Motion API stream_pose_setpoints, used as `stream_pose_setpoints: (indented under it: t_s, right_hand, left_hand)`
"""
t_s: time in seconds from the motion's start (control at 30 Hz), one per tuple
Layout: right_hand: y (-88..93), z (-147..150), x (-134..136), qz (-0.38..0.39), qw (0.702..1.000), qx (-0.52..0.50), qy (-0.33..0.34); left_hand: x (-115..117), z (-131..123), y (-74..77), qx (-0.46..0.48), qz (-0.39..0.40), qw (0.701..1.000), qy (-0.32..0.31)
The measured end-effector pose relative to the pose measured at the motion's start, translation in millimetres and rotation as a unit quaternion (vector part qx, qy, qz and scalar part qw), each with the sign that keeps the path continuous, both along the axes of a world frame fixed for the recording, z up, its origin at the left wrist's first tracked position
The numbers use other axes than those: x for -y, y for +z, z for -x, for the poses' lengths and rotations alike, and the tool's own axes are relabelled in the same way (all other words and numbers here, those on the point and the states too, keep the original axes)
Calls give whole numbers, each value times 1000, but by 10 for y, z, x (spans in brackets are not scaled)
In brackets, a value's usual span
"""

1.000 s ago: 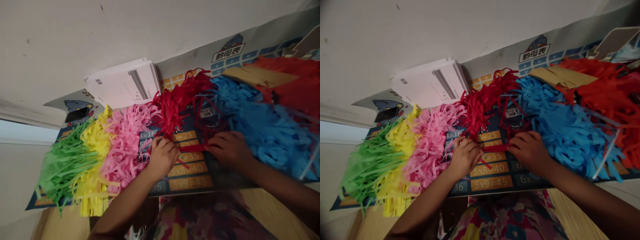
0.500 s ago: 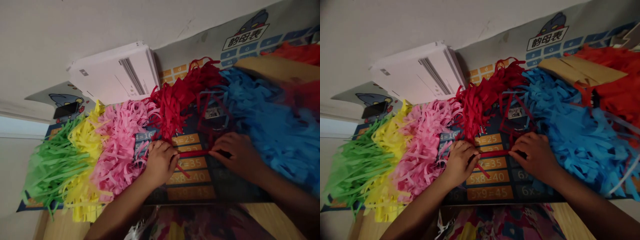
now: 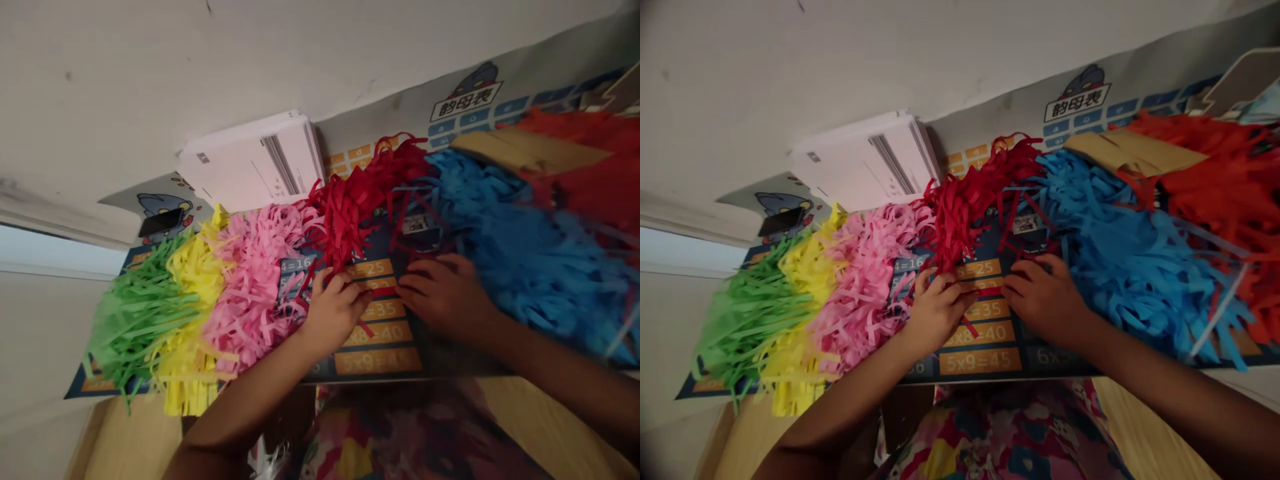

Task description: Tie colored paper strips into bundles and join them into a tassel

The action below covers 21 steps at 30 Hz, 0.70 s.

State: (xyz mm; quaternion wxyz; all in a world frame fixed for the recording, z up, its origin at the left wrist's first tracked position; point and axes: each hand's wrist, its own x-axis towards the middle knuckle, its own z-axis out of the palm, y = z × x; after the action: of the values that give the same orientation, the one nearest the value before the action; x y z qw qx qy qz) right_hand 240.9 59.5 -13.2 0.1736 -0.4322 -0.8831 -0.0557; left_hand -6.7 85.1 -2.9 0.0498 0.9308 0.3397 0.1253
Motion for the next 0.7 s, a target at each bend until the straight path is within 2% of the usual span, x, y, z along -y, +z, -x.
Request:
stream_pose_setpoints:
  t_s: [0.17,0.27,0.37,0.5,0.6,0.7]
  right_hand:
    - [166,146,-87,4,992,100,75]
    - [243,200,-146,6,988,127,85]
    - [278,236,-177,18,992,113,59]
    - [228,308,-142,1,996,87,18]
    - [122,320,-83,-42,994,89,36]
    - [-9,209,-35,-65,995,62,47]
  left_hand:
    - [21,-128,70,-42,-26,999,-11]
    - [-33,-182,65,-49,-33,998,-12]
    - [-85,-194,34,-35,-46,998,-6]
    - [-84,-190,8,-27,-76,997,4]
    - [-36,-174,-14,-27,-118,993,1]
    - [13,-120,-53,-30,-139,990,-5]
